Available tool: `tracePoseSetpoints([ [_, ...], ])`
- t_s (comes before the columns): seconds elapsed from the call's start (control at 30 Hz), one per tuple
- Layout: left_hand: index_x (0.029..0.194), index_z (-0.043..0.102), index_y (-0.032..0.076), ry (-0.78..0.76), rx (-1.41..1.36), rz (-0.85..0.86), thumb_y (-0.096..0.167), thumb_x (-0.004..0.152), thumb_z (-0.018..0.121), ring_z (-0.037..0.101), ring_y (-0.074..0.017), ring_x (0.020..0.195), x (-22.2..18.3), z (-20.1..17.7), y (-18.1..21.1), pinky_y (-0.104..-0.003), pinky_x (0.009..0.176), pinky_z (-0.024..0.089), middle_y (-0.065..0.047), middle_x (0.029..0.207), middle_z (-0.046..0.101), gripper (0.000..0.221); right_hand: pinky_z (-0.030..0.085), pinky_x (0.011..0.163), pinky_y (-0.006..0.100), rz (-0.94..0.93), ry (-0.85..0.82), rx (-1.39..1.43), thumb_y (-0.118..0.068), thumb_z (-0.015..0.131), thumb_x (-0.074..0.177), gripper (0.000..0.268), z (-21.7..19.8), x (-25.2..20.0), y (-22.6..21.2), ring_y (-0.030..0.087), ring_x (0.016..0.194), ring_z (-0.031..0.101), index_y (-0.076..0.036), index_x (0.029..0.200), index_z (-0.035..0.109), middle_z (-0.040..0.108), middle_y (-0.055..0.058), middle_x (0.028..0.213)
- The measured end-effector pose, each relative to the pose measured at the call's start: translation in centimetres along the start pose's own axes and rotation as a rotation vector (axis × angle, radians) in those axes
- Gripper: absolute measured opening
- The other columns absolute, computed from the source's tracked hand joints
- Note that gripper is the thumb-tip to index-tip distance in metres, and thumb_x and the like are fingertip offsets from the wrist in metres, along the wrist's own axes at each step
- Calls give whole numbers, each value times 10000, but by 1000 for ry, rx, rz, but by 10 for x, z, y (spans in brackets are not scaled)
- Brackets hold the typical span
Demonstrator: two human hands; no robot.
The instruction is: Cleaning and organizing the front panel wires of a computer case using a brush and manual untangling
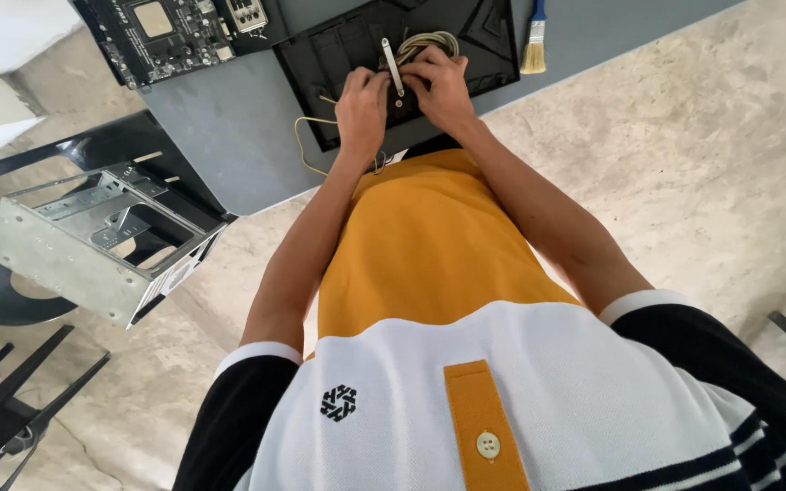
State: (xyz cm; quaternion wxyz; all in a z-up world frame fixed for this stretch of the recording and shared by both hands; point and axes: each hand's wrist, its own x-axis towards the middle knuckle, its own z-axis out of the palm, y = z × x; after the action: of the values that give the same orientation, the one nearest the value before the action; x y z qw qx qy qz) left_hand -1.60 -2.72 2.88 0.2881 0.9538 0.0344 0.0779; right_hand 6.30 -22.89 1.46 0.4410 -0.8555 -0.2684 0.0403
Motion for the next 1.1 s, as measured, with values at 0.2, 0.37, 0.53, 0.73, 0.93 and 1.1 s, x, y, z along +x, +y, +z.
tracePoseSetpoints([
  [0.2,1297,928,49,45,-73,-118,133,1252,764,771,-335,1066,-5,-33,-14,-508,783,663,-87,1173,738,190,362,1022,544,74,-76,-25,-134,891,1232,88,-13,3,0,249,1027,741,-167,1243,971,743,-22,1211],
  [0.37,1295,965,116,125,-562,-238,204,1218,886,834,-199,930,-18,-95,2,-389,861,709,-49,1139,880,141,394,985,592,-126,-27,-284,-261,910,1188,162,-65,27,-61,289,1333,735,-249,1347,937,758,-24,1368],
  [0.53,1321,933,113,71,-930,-269,162,1241,871,716,-108,921,-28,-172,36,-302,761,594,2,1172,831,113,794,1182,507,-248,-343,329,20,1031,1237,544,-88,53,-187,394,1275,832,92,1702,760,754,241,1546],
  [0.73,1240,994,116,177,-948,-295,145,1184,933,757,-105,894,-44,-214,45,-267,724,573,-38,1154,902,87,800,1051,432,-95,-243,608,124,877,1296,62,-74,57,-244,381,1124,855,136,1357,885,860,293,1260],
  [0.93,1289,976,69,113,-1203,-393,73,1145,947,910,-196,1102,-46,-233,40,-281,1028,813,-128,1192,926,147,864,1031,467,3,-129,643,202,941,1197,106,-58,42,-248,449,1080,899,158,1276,885,836,297,1230],
  [1.1,1249,1023,27,-184,-1280,-688,261,1117,960,647,-108,781,-39,-260,25,-245,718,613,-39,858,837,276,843,943,436,-17,-126,513,334,791,1146,271,-49,31,-258,376,989,890,113,1225,927,877,279,1137],
])
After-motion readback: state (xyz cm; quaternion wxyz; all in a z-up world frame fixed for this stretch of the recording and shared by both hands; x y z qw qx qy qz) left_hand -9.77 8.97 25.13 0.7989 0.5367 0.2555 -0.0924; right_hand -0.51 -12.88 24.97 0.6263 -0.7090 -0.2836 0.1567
